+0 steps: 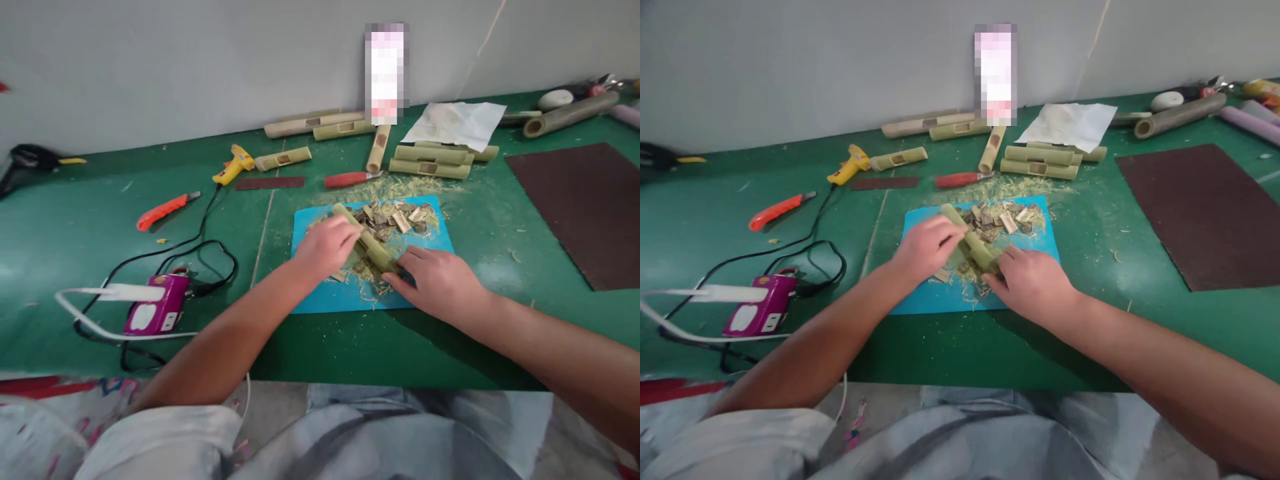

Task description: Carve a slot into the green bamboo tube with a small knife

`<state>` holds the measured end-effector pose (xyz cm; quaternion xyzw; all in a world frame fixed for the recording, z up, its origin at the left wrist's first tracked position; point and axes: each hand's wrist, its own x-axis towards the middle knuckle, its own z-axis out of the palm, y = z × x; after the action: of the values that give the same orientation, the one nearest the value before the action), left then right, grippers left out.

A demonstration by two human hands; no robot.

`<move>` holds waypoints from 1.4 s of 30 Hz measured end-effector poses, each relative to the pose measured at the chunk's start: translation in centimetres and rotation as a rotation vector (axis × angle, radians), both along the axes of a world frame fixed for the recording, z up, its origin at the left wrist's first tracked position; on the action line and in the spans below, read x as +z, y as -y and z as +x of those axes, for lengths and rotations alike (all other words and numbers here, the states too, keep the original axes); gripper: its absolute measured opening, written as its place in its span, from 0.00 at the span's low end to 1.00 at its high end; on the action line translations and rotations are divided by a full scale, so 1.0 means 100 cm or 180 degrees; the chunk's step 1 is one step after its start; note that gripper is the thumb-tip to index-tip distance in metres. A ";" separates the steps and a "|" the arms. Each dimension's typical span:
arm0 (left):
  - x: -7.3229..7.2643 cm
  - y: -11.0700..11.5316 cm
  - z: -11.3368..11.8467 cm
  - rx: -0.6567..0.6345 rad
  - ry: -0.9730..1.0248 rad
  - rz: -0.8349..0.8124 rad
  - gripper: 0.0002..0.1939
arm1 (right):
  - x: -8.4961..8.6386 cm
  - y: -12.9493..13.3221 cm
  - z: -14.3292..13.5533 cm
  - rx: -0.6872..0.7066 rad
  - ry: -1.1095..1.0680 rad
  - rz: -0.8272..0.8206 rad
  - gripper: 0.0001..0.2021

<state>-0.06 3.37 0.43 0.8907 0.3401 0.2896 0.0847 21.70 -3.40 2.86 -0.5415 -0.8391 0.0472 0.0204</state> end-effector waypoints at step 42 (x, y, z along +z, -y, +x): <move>-0.005 0.003 0.004 -0.0170 -0.0092 0.0289 0.14 | 0.002 0.000 0.001 0.0110 0.0032 0.0196 0.19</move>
<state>0.29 3.08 -0.05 0.9065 0.3038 0.2895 0.0469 21.80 -3.37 3.04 -0.5263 -0.8495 0.0190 0.0319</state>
